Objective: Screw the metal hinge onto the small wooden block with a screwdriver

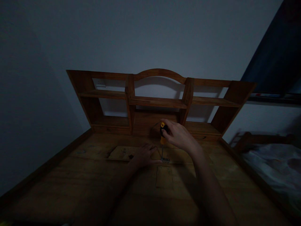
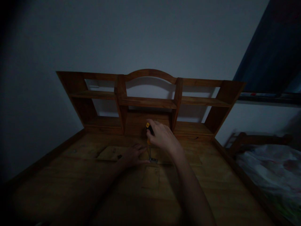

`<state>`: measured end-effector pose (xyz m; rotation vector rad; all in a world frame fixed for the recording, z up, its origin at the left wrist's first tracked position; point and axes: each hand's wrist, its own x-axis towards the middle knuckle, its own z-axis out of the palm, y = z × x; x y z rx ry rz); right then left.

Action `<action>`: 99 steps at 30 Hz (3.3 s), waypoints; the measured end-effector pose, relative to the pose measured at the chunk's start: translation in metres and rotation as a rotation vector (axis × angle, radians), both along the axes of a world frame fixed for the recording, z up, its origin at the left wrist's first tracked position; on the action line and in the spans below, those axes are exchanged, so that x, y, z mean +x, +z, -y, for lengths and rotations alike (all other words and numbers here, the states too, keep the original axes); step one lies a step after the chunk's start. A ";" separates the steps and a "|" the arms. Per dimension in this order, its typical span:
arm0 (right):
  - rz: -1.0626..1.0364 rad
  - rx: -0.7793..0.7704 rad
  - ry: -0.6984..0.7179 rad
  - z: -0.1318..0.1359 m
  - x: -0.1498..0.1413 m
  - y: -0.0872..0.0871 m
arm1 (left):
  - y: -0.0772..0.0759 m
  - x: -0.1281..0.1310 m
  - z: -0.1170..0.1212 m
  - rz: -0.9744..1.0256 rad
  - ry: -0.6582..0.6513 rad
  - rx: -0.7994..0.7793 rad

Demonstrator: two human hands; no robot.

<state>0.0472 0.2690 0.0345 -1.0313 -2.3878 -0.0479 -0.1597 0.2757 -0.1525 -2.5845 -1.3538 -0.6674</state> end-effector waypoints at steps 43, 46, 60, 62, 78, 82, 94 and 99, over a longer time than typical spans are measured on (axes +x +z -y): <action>-0.029 0.065 -0.035 -0.009 0.004 -0.003 | 0.002 0.000 0.002 0.013 0.014 -0.012; -0.037 0.063 -0.029 -0.008 0.005 -0.002 | 0.001 0.000 0.001 0.012 0.002 -0.013; -0.091 -0.035 0.095 -0.009 0.008 0.000 | 0.005 0.000 0.002 0.005 -0.014 -0.006; -0.075 -0.023 0.073 -0.009 0.008 0.000 | 0.004 0.000 0.001 0.007 -0.015 -0.005; -0.036 0.022 0.007 -0.007 0.005 0.000 | 0.001 0.000 0.001 0.013 -0.001 -0.016; -0.033 0.043 -0.004 -0.007 0.004 0.000 | 0.001 0.000 0.002 0.021 0.005 -0.008; -0.086 -0.060 0.080 -0.006 0.012 0.003 | -0.001 -0.001 0.000 0.007 0.000 -0.010; -0.110 -0.092 0.115 -0.008 0.017 0.002 | 0.000 -0.001 0.000 0.005 -0.013 0.004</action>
